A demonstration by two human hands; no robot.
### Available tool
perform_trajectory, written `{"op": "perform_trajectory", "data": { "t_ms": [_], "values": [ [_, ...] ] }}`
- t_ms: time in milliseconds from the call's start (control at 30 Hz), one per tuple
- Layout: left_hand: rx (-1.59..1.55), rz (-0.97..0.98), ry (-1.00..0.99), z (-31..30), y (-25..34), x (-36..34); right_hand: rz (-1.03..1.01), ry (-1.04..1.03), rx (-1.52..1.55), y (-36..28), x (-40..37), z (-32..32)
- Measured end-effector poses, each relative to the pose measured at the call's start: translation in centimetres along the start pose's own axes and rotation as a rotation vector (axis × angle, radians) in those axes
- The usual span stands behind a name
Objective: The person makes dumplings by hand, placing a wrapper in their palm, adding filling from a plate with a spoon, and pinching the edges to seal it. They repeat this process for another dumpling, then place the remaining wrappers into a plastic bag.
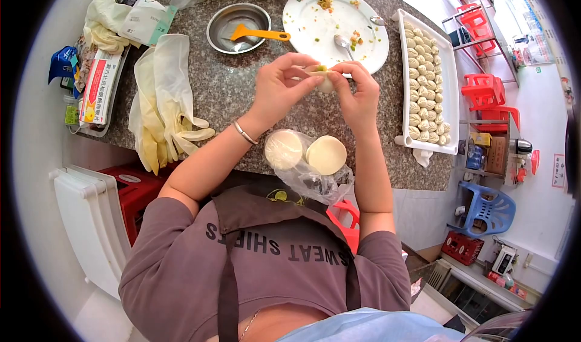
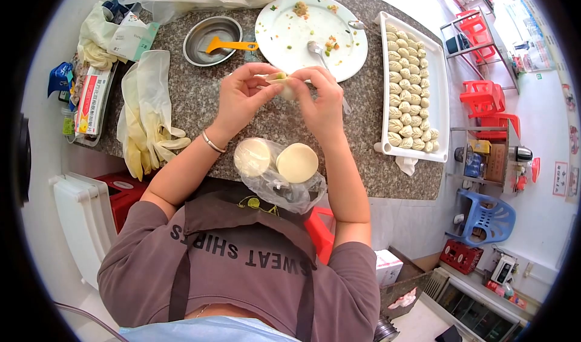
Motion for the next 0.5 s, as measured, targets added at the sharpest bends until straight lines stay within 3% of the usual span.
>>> {"op": "perform_trajectory", "data": {
  "t_ms": [167, 500],
  "values": [
    [0.19, 0.257, -0.044, 0.3, 0.6, -0.1, 0.063, 0.032, 0.059, 0.3, -0.2, 0.1],
    [0.34, 0.314, 0.007, 0.6, 2.0, -0.4, 0.033, -0.037, 0.05, 0.6, 0.0, 0.2]
  ]
}}
Point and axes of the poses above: each hand's wrist, its own x-axis towards the middle knuckle, its own z-axis out of the palm, y = z × x, the point moved 4 cm from there along x, towards the middle knuckle, and after that the axes turned 2 degrees about -x, right-handed, at the moved point
